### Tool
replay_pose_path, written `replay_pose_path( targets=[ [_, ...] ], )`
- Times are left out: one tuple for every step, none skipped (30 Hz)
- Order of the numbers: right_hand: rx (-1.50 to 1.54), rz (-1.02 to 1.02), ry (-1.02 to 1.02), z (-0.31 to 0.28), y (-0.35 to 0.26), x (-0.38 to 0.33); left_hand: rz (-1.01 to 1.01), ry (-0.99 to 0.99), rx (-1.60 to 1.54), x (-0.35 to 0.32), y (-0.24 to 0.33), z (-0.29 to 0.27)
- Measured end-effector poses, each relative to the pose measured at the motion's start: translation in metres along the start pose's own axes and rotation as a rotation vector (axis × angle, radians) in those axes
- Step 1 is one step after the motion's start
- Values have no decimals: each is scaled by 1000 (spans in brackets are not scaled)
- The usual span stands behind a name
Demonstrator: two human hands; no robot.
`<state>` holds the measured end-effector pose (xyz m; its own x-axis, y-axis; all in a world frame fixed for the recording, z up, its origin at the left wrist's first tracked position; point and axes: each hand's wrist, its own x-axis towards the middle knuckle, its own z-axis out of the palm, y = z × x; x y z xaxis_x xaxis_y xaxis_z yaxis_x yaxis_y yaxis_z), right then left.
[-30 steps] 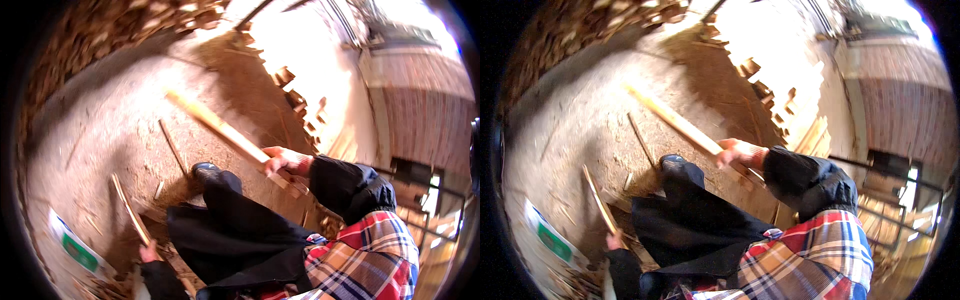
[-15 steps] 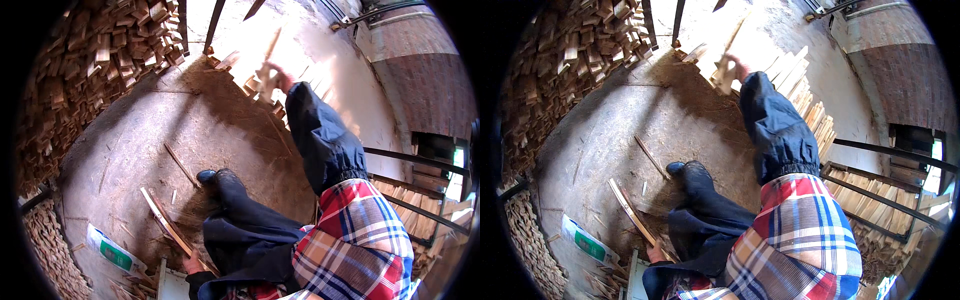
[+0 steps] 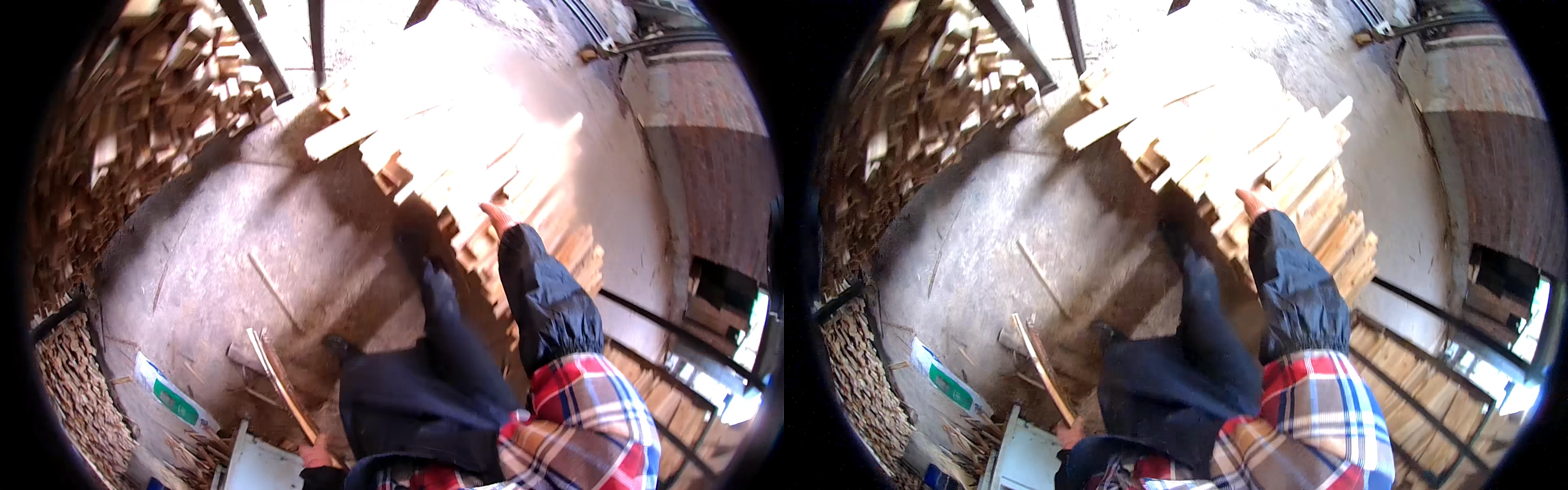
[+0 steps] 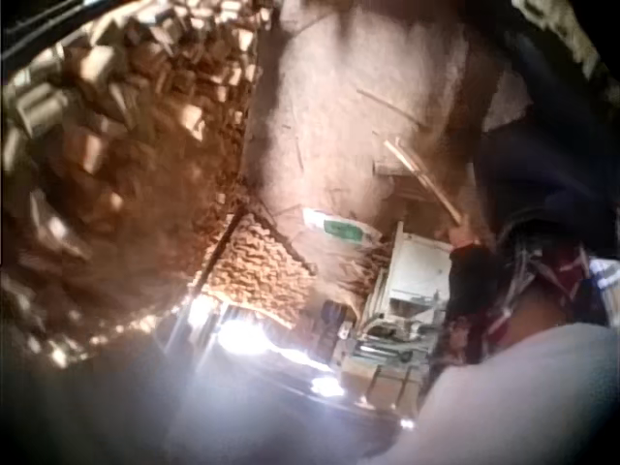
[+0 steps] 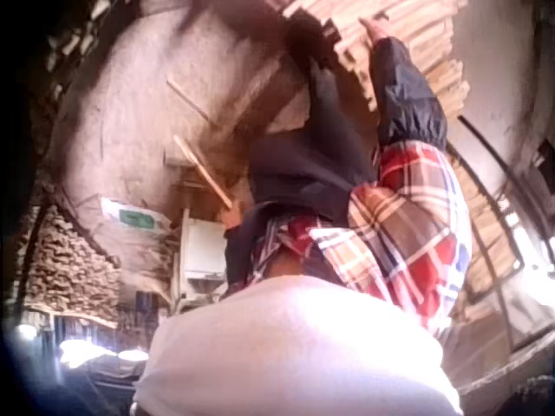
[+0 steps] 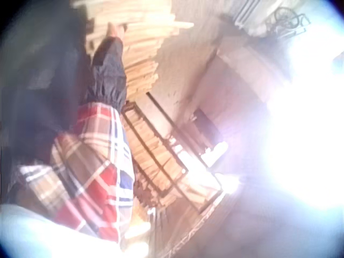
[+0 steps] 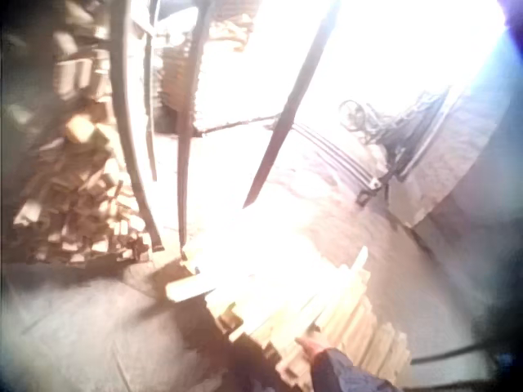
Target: The person repeatedly picks up loose wooden planks from a pile on the floor and stacks them onto a metal rack. The person handles the wood by hand, lifting multiple pieces at a time and arranging them vertically on the rack.
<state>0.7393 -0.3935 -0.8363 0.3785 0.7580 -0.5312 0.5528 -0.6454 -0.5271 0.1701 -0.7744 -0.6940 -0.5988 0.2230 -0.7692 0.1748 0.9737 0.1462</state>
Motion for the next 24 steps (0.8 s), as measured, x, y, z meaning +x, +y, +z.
replay_pose_path(
  targets=[
    [75, 69, 48, -19, 7, 20, 40, -20, -4, 1, 29, 18],
    [198, 101, 8, -32, 11, 45, 70, -70, 47, -4, 57, 23],
    [262, 261, -9, -42, 20, 60, 28, -79, -14, -4, 86, 44],
    [334, 320, -28, -53, 26, 76, 26, -143, -203, -6, 115, 59],
    [387, 384, 59, -45, 32, 93, 13, -150, -198, -11, 140, 71],
    [439, 459, 164, -40, 41, 111, 34, -155, -219, -16, 164, 83],
    [371, 546, 99, -47, 55, 119, 37, -205, -202, -23, 181, 90],
    [227, 548, 18, -48, 73, 137, 24, -222, -143, -25, 205, 100],
    [-64, 472, -23, -53, 88, 152, 28, -240, -90, -30, 219, 108],
    [38, 474, -67, -61, 105, 162, 59, -253, -63, -36, 236, 114],
    [159, 422, -139, -64, 122, 170, 101, -195, -72, -43, 247, 122],
    [256, 392, -217, -65, 132, 176, 89, -236, -72, -49, 258, 125],
    [-2, 19, -280, -67, 138, 175, 73, -263, -83, -53, 267, 128],
    [108, 137, -286, -66, 138, 165, 65, -280, -108, -59, 274, 129],
    [324, 368, -249, -71, 133, 155, 26, -309, -103, -60, 279, 130],
    [330, 408, -237, -71, 122, 135, 7, -304, -112, -64, 282, 131],
    [403, 496, -194, -69, 104, 112, 14, -303, -142, -63, 285, 131],
    [549, 623, -163, -68, 83, 88, 16, -302, -173, -64, 285, 133],
    [293, 401, -452, -72, 61, 63, -15, -283, -156, -64, 285, 133],
    [-54, 270, -663, -74, 37, 55, -4, -296, -203, -63, 283, 134],
    [-256, 163, -762, -75, 15, 48, -11, -273, -203, -66, 281, 135],
    [-517, 164, -764, -68, -8, 51, 17, -287, -228, -67, 278, 135],
    [-621, -55, -588, -51, -30, 64, -29, -213, -149, -70, 273, 136],
    [-614, -264, -488, -27, -52, 86, -41, -147, -110, -76, 268, 135]
  ],
)
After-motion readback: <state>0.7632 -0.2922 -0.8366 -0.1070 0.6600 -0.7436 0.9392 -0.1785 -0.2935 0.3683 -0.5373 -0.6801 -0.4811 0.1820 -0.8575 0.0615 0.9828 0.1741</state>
